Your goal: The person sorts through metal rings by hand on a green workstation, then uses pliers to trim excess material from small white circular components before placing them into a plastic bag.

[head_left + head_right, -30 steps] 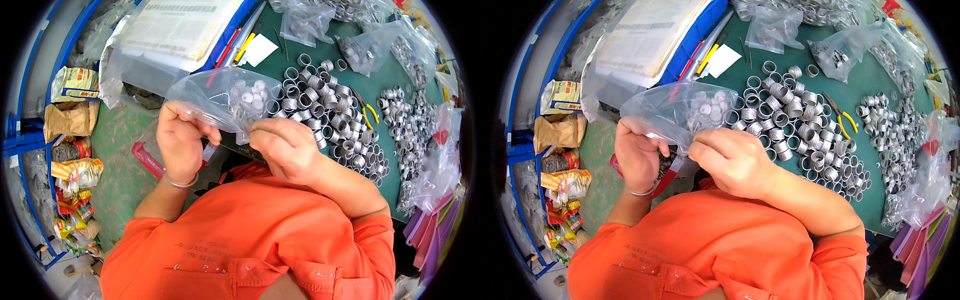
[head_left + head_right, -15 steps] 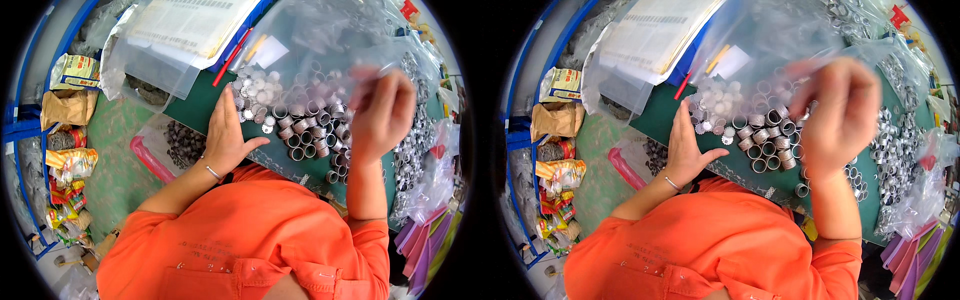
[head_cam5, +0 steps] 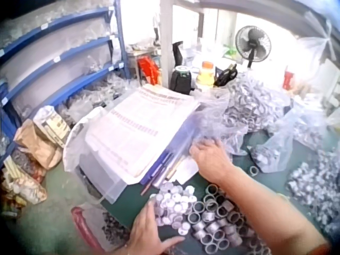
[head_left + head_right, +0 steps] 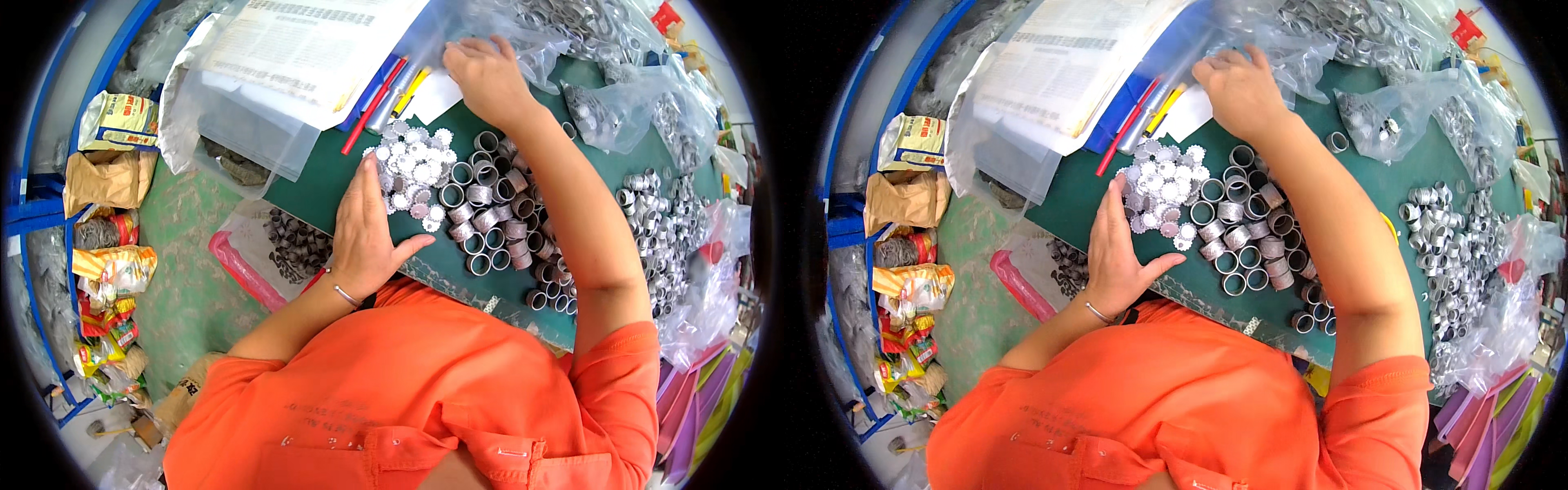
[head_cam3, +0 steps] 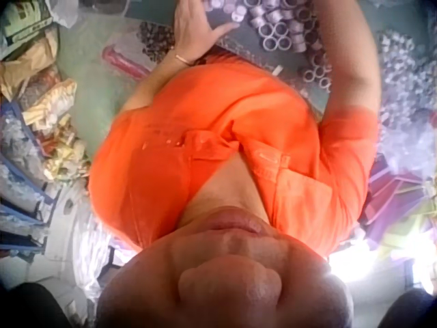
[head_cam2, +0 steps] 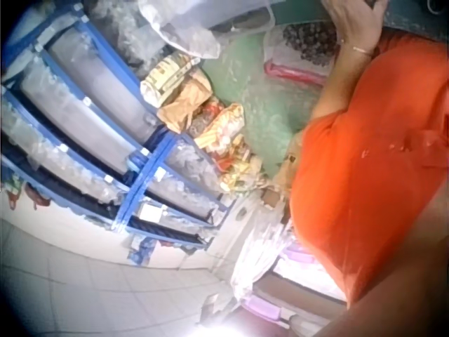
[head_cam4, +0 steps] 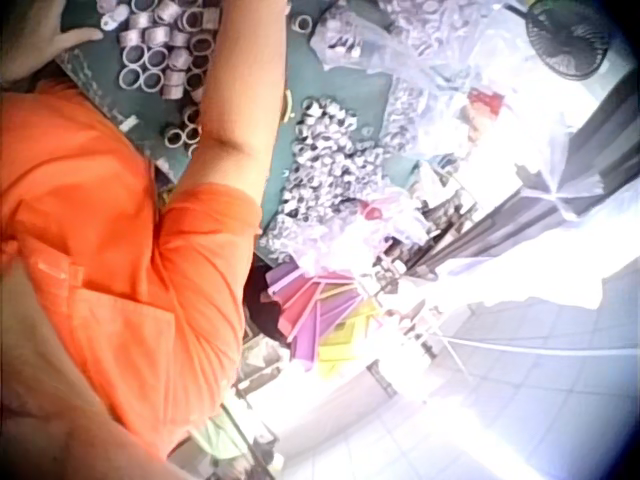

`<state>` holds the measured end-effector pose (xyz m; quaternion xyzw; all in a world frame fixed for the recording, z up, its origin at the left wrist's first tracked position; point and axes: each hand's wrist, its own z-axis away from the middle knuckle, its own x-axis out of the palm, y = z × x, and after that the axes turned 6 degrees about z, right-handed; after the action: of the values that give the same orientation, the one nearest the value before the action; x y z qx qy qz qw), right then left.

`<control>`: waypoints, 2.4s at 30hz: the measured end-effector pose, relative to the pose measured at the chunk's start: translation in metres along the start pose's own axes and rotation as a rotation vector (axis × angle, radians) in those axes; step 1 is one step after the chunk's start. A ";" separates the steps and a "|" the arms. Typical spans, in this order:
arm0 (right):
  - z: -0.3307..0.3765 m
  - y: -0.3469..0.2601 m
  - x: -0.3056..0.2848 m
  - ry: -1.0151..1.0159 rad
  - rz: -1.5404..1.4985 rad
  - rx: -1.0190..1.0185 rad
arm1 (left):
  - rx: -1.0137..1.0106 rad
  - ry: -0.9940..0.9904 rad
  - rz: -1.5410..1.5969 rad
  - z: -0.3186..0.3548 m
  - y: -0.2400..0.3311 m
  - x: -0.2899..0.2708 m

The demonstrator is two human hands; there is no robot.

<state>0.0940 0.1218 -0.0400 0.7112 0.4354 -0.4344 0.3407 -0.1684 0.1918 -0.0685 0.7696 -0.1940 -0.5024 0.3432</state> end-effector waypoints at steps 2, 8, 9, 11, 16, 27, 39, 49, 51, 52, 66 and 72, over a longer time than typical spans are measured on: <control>0.002 -0.002 -0.002 -0.161 -0.278 0.076 | 0.000 0.023 0.062 0.000 0.000 -0.002; 0.078 0.026 -0.103 -0.162 -0.489 0.388 | 0.111 0.185 0.074 -0.005 -0.001 -0.028; 0.102 0.036 -0.115 -0.221 -0.470 0.499 | 0.162 0.165 0.079 -0.014 -0.002 -0.028; 0.158 0.061 -0.125 -0.383 -0.313 0.690 | 0.274 0.120 0.092 -0.034 -0.004 -0.024; 0.244 0.070 -0.132 -0.341 -0.151 0.673 | 0.282 -0.003 -0.092 -0.075 0.003 -0.006; 0.238 0.074 -0.126 -0.407 -0.308 0.947 | 0.074 0.057 0.237 -0.072 0.022 -0.007; 0.203 0.083 -0.130 -0.689 -0.276 0.635 | -0.650 -0.197 1.342 -0.053 0.043 -0.013; 0.193 0.078 -0.123 -0.704 -0.109 0.551 | -0.640 -0.191 1.254 -0.046 0.047 -0.016; 0.205 0.088 -0.125 -0.651 -0.157 0.580 | -0.634 -0.188 1.245 -0.045 0.047 -0.017; 0.208 0.090 -0.124 -0.623 -0.187 0.588 | -0.624 -0.180 1.237 -0.044 0.047 -0.017; 0.155 -0.093 -0.133 -0.151 -0.651 0.512 | -0.657 -0.210 1.154 -0.020 0.042 -0.023; 0.146 -0.103 -0.124 -0.156 -0.482 0.389 | -0.603 -0.162 1.126 -0.016 0.043 -0.028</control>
<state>-0.0770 -0.0046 0.0052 0.6039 0.4725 -0.6309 0.1182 -0.1638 0.1852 -0.0157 0.3793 -0.4436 -0.3344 0.7399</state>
